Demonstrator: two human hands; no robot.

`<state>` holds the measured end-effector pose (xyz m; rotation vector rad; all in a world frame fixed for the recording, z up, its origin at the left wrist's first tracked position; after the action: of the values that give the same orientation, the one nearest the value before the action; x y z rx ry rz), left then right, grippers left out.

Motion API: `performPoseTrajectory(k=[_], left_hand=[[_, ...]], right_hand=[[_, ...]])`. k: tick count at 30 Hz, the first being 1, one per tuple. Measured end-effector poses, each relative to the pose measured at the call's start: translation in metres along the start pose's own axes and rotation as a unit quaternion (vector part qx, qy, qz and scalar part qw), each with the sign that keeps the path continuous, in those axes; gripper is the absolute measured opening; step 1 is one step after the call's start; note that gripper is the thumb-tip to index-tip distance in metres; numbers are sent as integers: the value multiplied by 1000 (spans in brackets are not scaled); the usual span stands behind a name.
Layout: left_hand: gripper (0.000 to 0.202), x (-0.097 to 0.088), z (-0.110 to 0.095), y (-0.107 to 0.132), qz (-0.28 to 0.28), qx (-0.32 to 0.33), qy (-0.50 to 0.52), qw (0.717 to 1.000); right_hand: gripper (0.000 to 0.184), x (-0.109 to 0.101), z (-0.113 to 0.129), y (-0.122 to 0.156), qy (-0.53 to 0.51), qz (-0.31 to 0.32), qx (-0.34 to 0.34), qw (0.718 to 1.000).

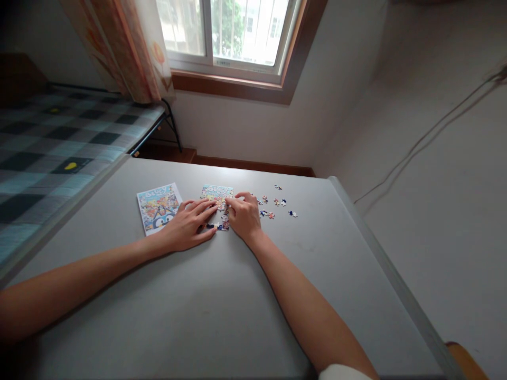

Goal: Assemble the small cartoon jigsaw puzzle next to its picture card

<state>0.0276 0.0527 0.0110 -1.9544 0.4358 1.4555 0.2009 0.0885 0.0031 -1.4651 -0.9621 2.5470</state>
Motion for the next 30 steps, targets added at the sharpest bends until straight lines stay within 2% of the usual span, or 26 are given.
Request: performPoseTrajectory(k=[7, 15, 25, 30], left_hand=[[58, 0, 0, 0, 16, 1, 5, 1000], [55, -1, -1, 0, 4, 5, 4, 1000], [54, -1, -1, 0, 1, 22, 8, 1000], [56, -1, 0, 1, -21, -5, 2, 1000]], right_hand=[[29, 2, 1, -2, 4, 17, 6, 1000], [35, -2, 4, -1, 11, 27, 20, 999], [35, -1, 7, -3, 51, 77, 31, 995], [41, -1, 7, -2, 48, 74, 28, 996]])
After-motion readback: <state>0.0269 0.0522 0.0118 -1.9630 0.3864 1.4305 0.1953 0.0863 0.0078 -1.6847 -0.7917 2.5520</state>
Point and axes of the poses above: each hand's wrist, its own y-axis away from the middle knuckle, its own x-axis out of the palm, z = x × y, the point moved 3 cm from there along -y, towards the middle knuckle, and after that the axes turned 2 degrees about x, right-handed, at the moved point
